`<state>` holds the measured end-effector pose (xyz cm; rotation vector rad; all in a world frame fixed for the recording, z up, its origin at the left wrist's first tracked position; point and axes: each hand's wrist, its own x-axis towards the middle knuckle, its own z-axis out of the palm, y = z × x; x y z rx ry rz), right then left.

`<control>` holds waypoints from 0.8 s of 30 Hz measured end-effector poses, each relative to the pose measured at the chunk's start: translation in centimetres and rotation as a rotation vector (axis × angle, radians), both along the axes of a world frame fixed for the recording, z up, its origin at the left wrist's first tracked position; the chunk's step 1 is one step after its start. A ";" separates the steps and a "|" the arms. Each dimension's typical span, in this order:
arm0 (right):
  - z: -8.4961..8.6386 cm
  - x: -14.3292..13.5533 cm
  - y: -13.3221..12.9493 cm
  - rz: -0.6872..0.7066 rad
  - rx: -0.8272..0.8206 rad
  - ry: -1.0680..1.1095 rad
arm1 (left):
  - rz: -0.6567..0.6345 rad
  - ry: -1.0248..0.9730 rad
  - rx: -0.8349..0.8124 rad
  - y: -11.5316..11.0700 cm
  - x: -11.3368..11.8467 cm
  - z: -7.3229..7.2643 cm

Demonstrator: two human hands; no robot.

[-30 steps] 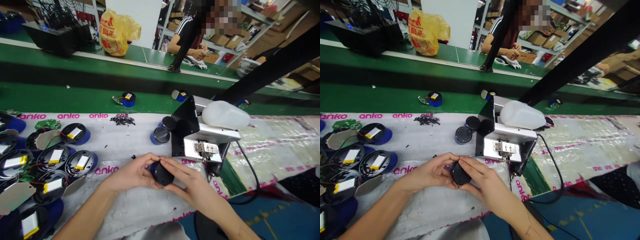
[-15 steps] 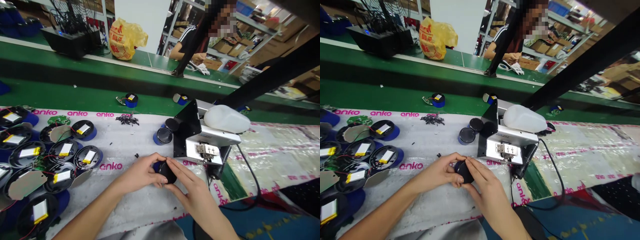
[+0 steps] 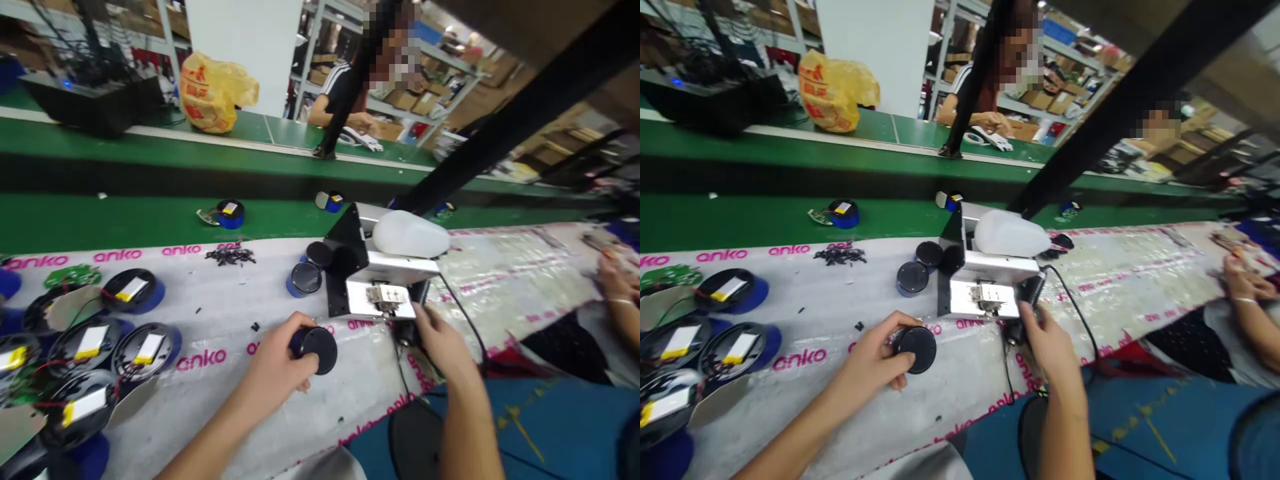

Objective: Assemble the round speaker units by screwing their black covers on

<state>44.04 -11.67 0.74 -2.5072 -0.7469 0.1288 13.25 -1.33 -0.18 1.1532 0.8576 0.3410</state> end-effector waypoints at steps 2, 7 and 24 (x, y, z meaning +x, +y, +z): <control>-1.0 0.4 0.9 0.013 0.146 0.178 | -0.011 0.014 0.023 0.0 0.0 0.1; -0.2 -2.4 0.3 -0.003 0.680 0.403 | -0.044 -0.065 -0.076 0.3 -0.1 -0.6; 6.6 -9.8 7.6 0.411 1.450 0.332 | -0.188 -0.019 0.118 0.0 -0.2 -1.0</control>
